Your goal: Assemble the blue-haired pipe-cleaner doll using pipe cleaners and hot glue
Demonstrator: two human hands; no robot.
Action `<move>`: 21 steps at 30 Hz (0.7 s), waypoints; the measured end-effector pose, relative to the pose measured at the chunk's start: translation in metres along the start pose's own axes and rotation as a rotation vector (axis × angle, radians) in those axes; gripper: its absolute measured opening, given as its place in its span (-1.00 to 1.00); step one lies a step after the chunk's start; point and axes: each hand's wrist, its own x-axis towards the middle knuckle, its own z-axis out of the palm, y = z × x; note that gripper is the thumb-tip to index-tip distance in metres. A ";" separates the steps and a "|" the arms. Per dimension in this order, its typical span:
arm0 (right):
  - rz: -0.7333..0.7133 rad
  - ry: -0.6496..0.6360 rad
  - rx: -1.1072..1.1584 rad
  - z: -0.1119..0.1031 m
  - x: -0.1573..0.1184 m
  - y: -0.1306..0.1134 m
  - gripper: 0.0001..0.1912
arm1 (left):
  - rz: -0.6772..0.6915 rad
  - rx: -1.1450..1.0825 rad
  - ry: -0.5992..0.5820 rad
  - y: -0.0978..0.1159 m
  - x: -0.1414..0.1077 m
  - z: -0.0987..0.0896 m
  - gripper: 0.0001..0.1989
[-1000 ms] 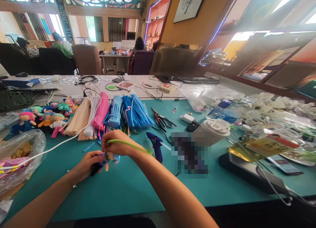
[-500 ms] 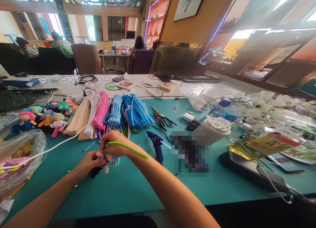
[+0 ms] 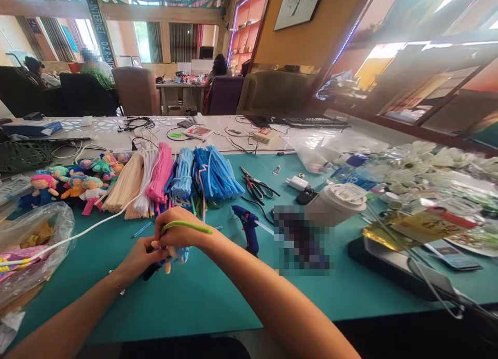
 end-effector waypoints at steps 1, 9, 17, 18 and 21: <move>0.004 -0.005 0.004 -0.001 -0.001 -0.001 -0.88 | 0.007 0.009 0.010 0.000 0.000 0.000 -0.73; -0.002 -0.107 0.215 -0.017 0.008 0.002 -0.95 | 0.021 0.145 -0.032 0.000 -0.001 0.000 -0.72; -0.001 -0.113 0.387 -0.008 0.030 0.040 -0.73 | 0.084 0.149 -0.051 0.003 -0.005 0.000 -0.71; 0.003 -0.097 0.412 -0.008 0.029 0.044 -0.71 | 0.088 0.122 -0.037 0.003 -0.004 0.000 -0.69; 0.020 -0.029 0.490 -0.008 0.023 0.054 -0.64 | 0.079 0.018 0.034 0.004 -0.001 -0.002 -0.63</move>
